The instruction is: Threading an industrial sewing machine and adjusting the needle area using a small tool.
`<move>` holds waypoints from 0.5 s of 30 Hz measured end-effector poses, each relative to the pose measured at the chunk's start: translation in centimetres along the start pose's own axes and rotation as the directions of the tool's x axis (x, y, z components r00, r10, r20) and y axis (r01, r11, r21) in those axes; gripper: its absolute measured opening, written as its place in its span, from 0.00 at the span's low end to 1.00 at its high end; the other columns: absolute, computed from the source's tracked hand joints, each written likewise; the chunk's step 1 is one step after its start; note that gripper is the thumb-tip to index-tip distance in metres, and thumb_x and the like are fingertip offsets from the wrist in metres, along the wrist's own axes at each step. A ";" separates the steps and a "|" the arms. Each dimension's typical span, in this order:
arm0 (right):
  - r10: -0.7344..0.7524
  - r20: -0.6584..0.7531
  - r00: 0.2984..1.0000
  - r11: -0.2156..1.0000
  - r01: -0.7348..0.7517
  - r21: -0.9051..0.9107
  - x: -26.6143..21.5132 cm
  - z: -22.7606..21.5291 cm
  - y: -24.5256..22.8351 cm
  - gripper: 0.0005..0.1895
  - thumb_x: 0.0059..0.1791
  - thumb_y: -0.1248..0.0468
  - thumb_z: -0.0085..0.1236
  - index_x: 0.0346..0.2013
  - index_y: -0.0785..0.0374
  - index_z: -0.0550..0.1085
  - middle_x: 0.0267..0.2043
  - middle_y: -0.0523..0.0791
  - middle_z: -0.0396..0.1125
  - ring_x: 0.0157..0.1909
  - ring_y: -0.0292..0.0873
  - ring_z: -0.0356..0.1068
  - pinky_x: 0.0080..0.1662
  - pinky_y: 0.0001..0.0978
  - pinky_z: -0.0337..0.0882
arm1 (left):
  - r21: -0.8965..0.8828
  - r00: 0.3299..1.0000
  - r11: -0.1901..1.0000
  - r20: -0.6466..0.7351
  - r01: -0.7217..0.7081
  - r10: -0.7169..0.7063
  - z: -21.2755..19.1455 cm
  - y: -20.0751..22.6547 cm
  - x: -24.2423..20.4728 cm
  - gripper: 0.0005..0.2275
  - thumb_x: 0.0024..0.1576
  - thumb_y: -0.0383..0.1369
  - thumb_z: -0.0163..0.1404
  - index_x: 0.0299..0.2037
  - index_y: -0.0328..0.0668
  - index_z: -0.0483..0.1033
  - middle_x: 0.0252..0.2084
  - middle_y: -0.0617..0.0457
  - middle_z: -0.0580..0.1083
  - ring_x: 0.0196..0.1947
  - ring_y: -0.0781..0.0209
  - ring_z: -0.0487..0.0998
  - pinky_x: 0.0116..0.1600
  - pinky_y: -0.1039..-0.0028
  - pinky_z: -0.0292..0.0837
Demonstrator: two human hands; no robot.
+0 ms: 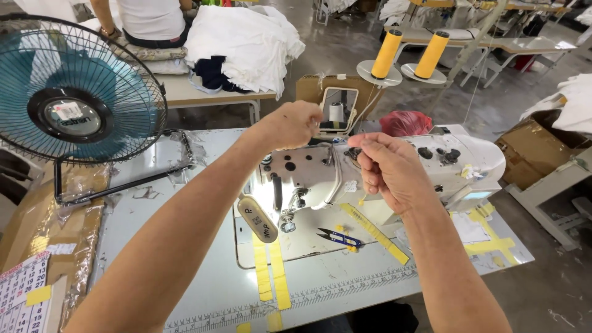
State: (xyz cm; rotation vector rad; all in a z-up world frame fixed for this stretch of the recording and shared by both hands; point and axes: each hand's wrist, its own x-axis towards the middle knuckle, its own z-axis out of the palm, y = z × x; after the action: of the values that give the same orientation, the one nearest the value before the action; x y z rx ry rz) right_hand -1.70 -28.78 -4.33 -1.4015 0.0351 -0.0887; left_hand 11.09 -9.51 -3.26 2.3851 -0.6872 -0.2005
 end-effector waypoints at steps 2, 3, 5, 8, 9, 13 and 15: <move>-0.001 -0.008 1.000 0.999 0.000 -0.033 -0.6 0.2 -0.3 0.12 0.53 0.64 0.51 0.49 0.67 0.75 0.20 0.45 0.58 0.14 0.36 0.57 0.15 0.29 0.61 | 0.051 0.999 0.999 0.051 0.017 -0.020 0.6 -0.2 -0.2 0.13 0.60 0.29 0.48 0.52 0.51 0.81 0.46 0.50 0.80 0.51 0.45 0.80 0.58 0.57 0.74; -0.002 -0.021 1.000 0.998 0.000 -0.062 -0.9 0.4 -0.4 0.12 0.53 0.66 0.50 0.49 0.68 0.75 0.21 0.43 0.56 0.15 0.35 0.56 0.15 0.29 0.61 | 0.104 0.993 0.994 0.107 0.029 -0.040 0.9 -0.3 -0.2 0.13 0.58 0.30 0.50 0.51 0.56 0.83 0.44 0.53 0.81 0.49 0.47 0.81 0.57 0.57 0.75; -0.027 -0.019 0.999 0.989 0.024 -0.144 -1.1 0.4 -0.1 0.13 0.51 0.68 0.51 0.49 0.70 0.75 0.21 0.43 0.55 0.16 0.35 0.56 0.16 0.28 0.60 | 0.084 0.997 0.996 0.079 0.020 -0.027 2.0 -1.5 1.9 0.10 0.58 0.31 0.52 0.45 0.55 0.85 0.40 0.52 0.81 0.45 0.47 0.82 0.52 0.59 0.77; -0.127 -0.013 0.992 0.941 0.116 -0.319 -0.9 0.3 0.6 0.12 0.51 0.67 0.56 0.46 0.70 0.78 0.21 0.44 0.55 0.16 0.34 0.55 0.15 0.27 0.59 | 0.085 1.000 0.996 0.020 -0.025 0.023 2.8 -2.3 3.9 0.07 0.55 0.32 0.53 0.29 0.57 0.84 0.28 0.53 0.79 0.33 0.50 0.82 0.40 0.63 0.78; -0.204 -0.001 0.979 0.895 0.186 -0.405 -0.7 0.4 0.9 0.10 0.52 0.63 0.61 0.44 0.67 0.79 0.22 0.45 0.56 0.15 0.34 0.55 0.14 0.26 0.58 | 0.114 0.998 0.992 -0.013 -0.059 0.061 2.8 -2.4 4.4 0.11 0.53 0.31 0.52 0.19 0.59 0.82 0.21 0.55 0.77 0.26 0.52 0.81 0.34 0.65 0.76; -0.179 0.017 0.984 0.863 0.165 -0.477 0.8 0.8 -0.2 0.09 0.54 0.65 0.58 0.44 0.69 0.78 0.21 0.44 0.53 0.15 0.33 0.57 0.14 0.26 0.56 | 0.086 0.989 0.985 -0.012 -0.147 0.149 2.3 -2.7 4.4 0.13 0.56 0.30 0.46 0.18 0.49 0.72 0.18 0.53 0.71 0.18 0.55 0.75 0.27 0.68 0.72; -0.179 0.057 0.982 0.770 0.175 -0.614 1.9 1.1 -1.3 0.08 0.54 0.66 0.57 0.41 0.69 0.78 0.16 0.45 0.53 0.11 0.36 0.54 0.12 0.26 0.51 | 0.062 0.966 0.967 -0.059 -0.249 0.253 1.5 -2.4 3.8 0.13 0.58 0.30 0.42 0.18 0.50 0.66 0.16 0.57 0.69 0.16 0.59 0.72 0.24 0.70 0.69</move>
State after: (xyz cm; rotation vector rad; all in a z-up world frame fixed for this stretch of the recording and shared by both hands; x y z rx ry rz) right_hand 0.26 -28.11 -2.83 -2.0675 -0.0730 -0.2571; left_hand 14.90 -10.70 -5.84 2.3162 -0.9645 0.0056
